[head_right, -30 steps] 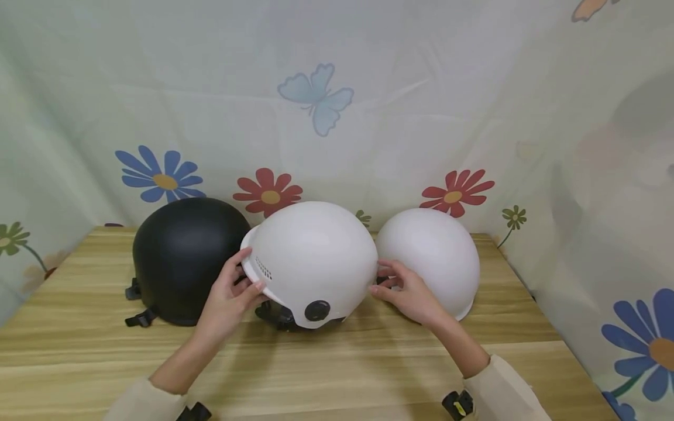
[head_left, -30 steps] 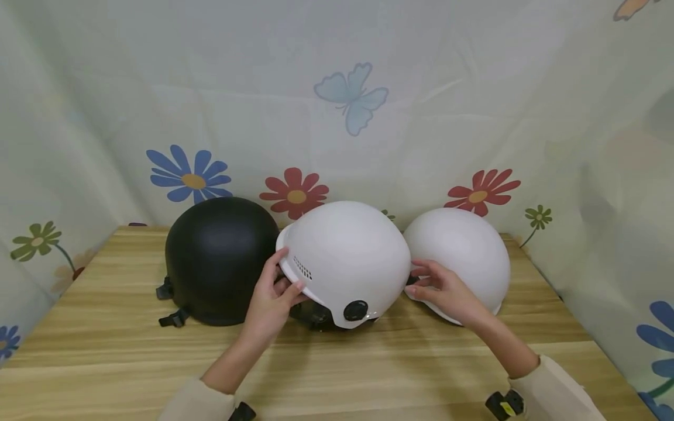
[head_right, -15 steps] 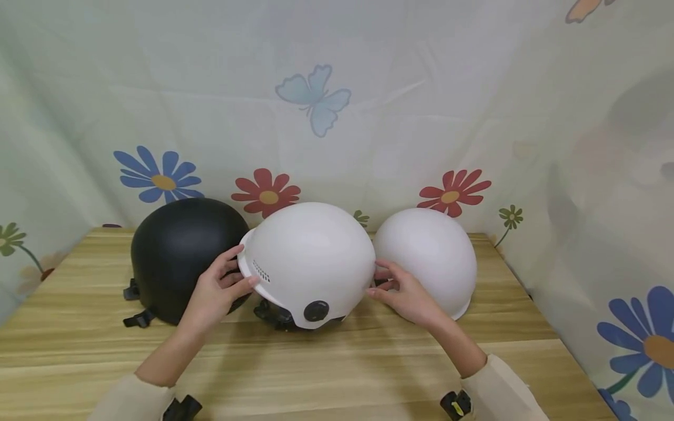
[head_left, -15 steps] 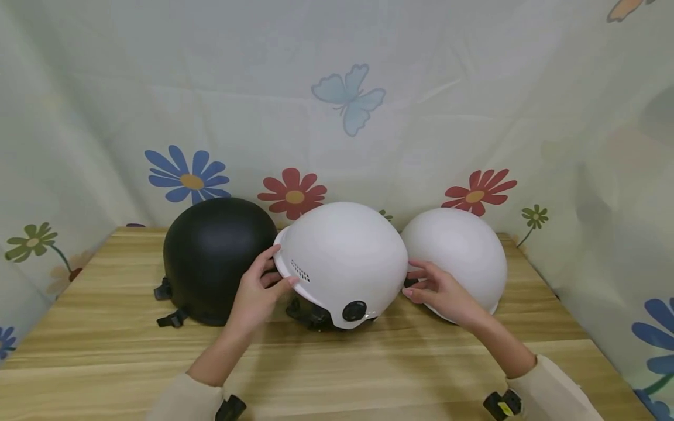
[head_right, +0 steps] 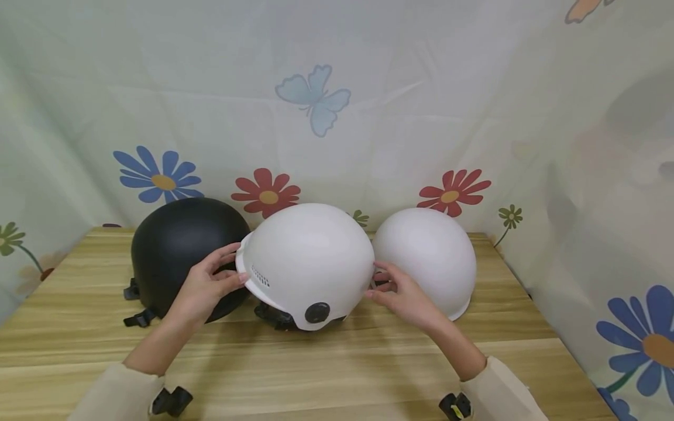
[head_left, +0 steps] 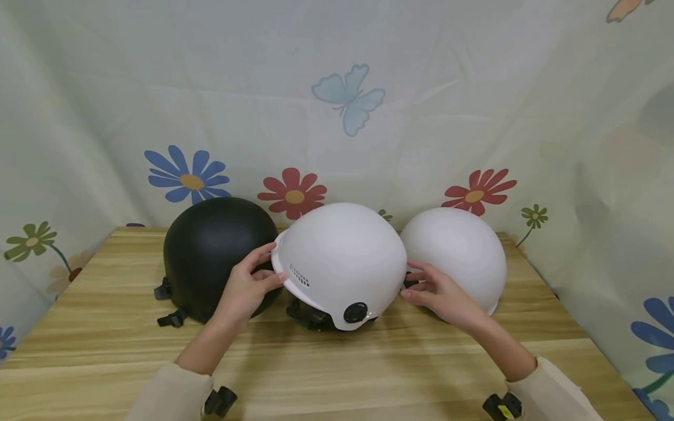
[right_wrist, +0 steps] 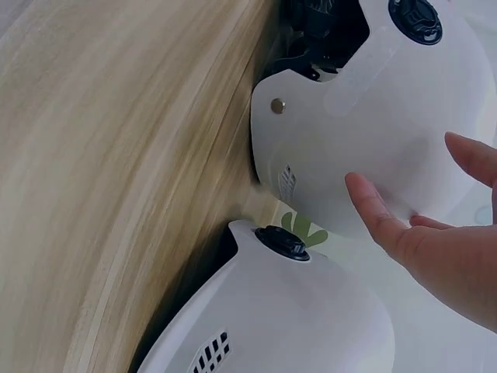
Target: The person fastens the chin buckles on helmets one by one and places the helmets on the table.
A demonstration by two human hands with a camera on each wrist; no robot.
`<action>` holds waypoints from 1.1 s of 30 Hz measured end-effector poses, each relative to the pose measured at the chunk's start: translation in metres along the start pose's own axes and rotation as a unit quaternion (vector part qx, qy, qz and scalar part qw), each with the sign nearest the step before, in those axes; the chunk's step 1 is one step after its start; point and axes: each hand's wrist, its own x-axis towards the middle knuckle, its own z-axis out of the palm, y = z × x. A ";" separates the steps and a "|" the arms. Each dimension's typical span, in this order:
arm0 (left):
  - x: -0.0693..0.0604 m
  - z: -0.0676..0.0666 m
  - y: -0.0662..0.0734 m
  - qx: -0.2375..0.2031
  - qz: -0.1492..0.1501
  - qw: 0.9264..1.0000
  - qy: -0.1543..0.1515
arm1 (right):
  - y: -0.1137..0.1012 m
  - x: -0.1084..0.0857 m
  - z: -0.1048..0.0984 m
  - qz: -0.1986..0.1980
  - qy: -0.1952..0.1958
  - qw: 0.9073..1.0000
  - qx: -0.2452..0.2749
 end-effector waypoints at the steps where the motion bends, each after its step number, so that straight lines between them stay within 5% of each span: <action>1: 0.000 -0.001 0.000 0.008 -0.005 1.000 -0.002 | -0.001 0.001 0.000 0.000 -0.001 1.000 0.007; 16: -0.014 -0.002 -0.014 0.086 -0.020 0.995 -0.051 | 0.001 0.019 -0.008 0.010 -0.005 0.997 0.074; 25: -0.020 -0.001 -0.027 0.051 -0.041 0.990 -0.122 | 0.003 0.033 -0.010 0.022 -0.002 0.997 0.080; 33: -0.016 0.004 -0.033 0.051 -0.053 0.988 -0.136 | 0.001 0.038 -0.009 0.014 0.000 0.997 0.072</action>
